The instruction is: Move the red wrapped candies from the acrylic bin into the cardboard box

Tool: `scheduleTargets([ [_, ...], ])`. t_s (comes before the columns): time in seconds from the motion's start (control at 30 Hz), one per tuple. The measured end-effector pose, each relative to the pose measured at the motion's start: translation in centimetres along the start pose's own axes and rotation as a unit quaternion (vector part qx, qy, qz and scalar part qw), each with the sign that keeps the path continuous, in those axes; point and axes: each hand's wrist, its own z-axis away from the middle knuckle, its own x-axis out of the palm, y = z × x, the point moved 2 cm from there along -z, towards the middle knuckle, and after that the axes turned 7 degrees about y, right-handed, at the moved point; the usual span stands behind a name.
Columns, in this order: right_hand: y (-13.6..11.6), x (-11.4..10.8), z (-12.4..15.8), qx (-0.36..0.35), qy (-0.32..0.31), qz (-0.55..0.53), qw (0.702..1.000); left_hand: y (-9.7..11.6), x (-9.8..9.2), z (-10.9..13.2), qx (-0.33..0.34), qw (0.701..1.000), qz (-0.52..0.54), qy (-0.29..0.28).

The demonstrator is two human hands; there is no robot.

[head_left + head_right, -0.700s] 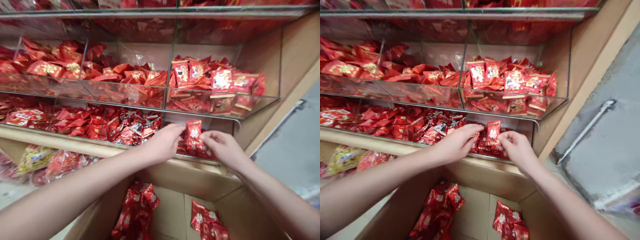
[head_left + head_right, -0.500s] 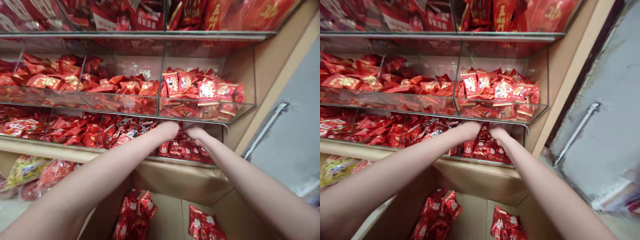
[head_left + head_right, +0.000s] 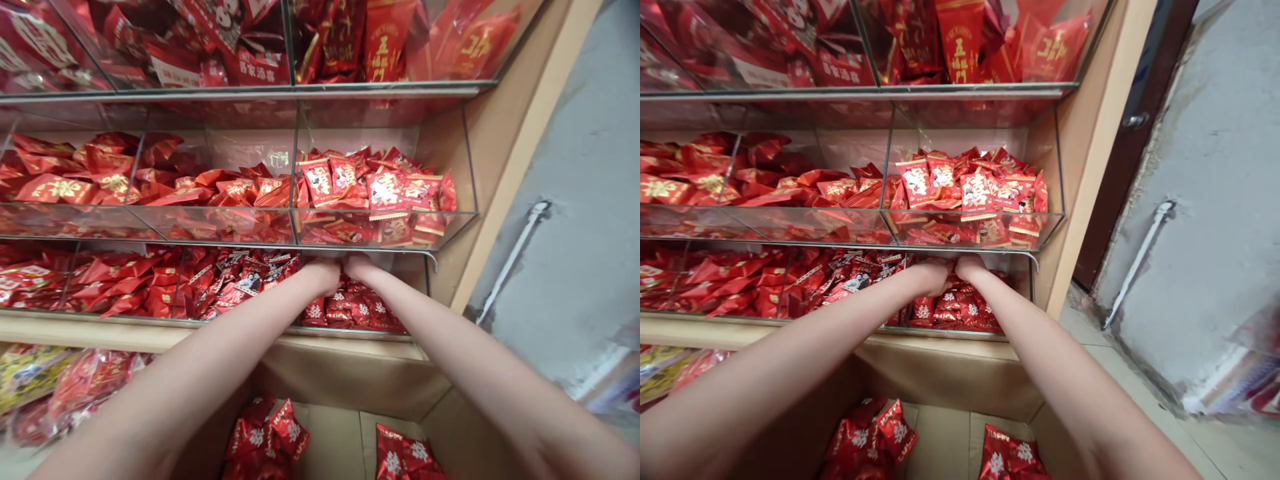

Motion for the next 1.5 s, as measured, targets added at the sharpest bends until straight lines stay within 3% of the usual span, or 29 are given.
scheduleTargets([
  [0.13, 0.4, -1.6, 1.0, -0.039, -0.018, 0.059, 0.997, 0.0, 0.0, -0.9, -0.02, 0.998, -0.047, -0.047],
  [0.33, 1.4, -2.2, 2.6, -0.117, -0.121, 0.174, 0.97, 0.0, -0.1, -0.7, -0.023, 0.995, -0.06, -0.078],
  [0.43, 1.9, -1.6, 2.3, -0.143, -0.11, 0.188, 0.965, 0.0, -0.2, -0.5, -0.02, 0.995, -0.063, -0.08],
  [0.67, 2.9, -0.2, 0.9, -0.165, -0.056, 0.107, 0.979, 0.1, -0.1, -0.2, 0.029, 0.997, -0.043, -0.061],
  [0.8, 2.8, 0.1, 0.6, -0.162, -0.049, 0.096, 0.981, 0.6, 0.1, -0.3, 0.06, 0.996, -0.034, -0.06],
  [0.97, 2.4, -1.3, 1.1, -0.163, -0.084, 0.077, 0.98, 1.8, 0.3, -1.2, 0.01, 0.994, -0.049, -0.099],
  [1.17, 2.3, -2.5, 1.9, -0.069, -0.113, 0.176, 0.975, 2.1, 0.7, -1.9, -0.023, 0.993, -0.042, -0.111],
  [1.5, 2.3, -1.7, 2.5, -0.104, -0.106, 0.167, 0.975, 1.7, 0.3, -2.0, -0.021, 0.994, -0.046, -0.1],
])
